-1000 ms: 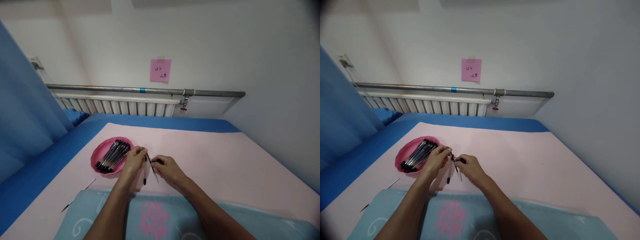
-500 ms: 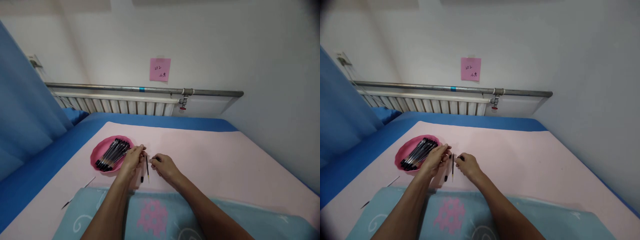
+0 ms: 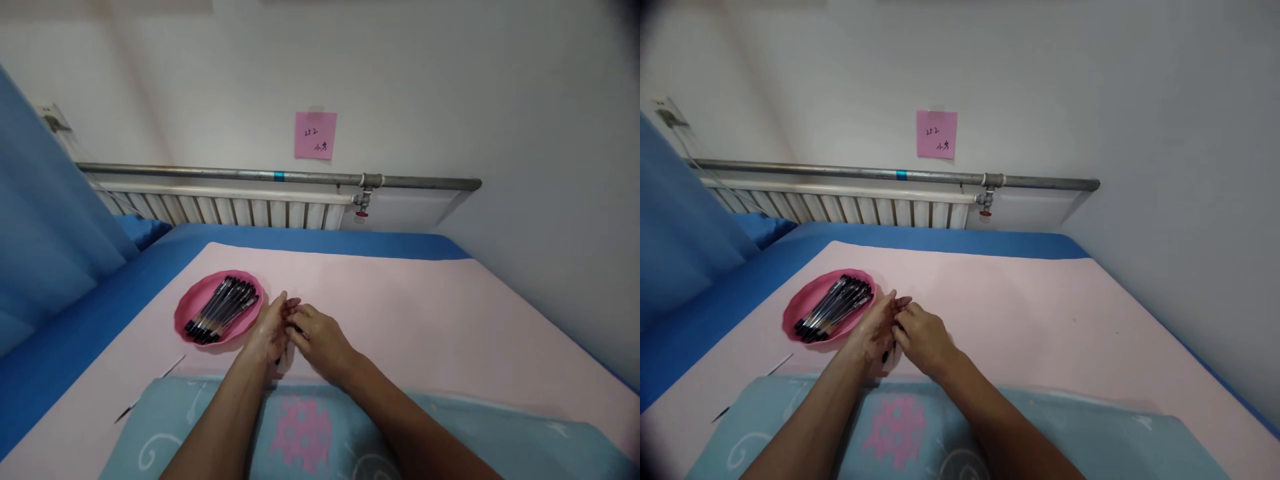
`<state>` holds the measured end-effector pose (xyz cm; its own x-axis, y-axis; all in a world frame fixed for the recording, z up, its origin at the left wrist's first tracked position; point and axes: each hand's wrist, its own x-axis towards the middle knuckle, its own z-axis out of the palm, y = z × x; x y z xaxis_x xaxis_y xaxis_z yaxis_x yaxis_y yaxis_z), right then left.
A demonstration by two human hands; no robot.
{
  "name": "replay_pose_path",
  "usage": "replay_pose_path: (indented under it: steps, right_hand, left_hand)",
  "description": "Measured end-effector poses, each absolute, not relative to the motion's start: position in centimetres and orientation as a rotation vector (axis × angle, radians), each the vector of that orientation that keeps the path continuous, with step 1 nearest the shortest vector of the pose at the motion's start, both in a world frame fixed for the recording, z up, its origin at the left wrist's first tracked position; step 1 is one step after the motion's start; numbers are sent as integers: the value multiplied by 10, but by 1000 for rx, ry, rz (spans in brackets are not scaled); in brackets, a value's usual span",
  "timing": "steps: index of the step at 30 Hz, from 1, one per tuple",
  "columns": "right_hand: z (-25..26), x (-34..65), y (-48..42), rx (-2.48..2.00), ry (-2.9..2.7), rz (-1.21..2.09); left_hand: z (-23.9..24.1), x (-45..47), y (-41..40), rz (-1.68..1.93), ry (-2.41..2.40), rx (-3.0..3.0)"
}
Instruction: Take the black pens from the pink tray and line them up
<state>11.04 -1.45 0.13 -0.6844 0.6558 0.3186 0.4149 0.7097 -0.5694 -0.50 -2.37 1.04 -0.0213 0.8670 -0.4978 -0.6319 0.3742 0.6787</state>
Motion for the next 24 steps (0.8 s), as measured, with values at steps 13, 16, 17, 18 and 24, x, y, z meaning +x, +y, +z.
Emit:
replay_pose_path:
  steps: [13, 16, 17, 18, 24]
  right_hand:
    - [6, 153, 20, -1429, -2298, 852]
    - [10, 158, 13, -1438, -2426, 974]
    - [12, 157, 10, -1427, -2487, 1008]
    - [14, 155, 5, -1413, -2550, 1028]
    - [16, 134, -13, -1311, -2702, 808]
  left_hand:
    - [9, -26, -33, 643, 2011, 1454]
    - [11, -23, -35, 392, 2143, 1559]
    - [12, -22, -36, 326, 2158, 1591]
    - [12, -21, -36, 270, 2164, 1622]
    - [12, -19, -34, 70, 2167, 1709]
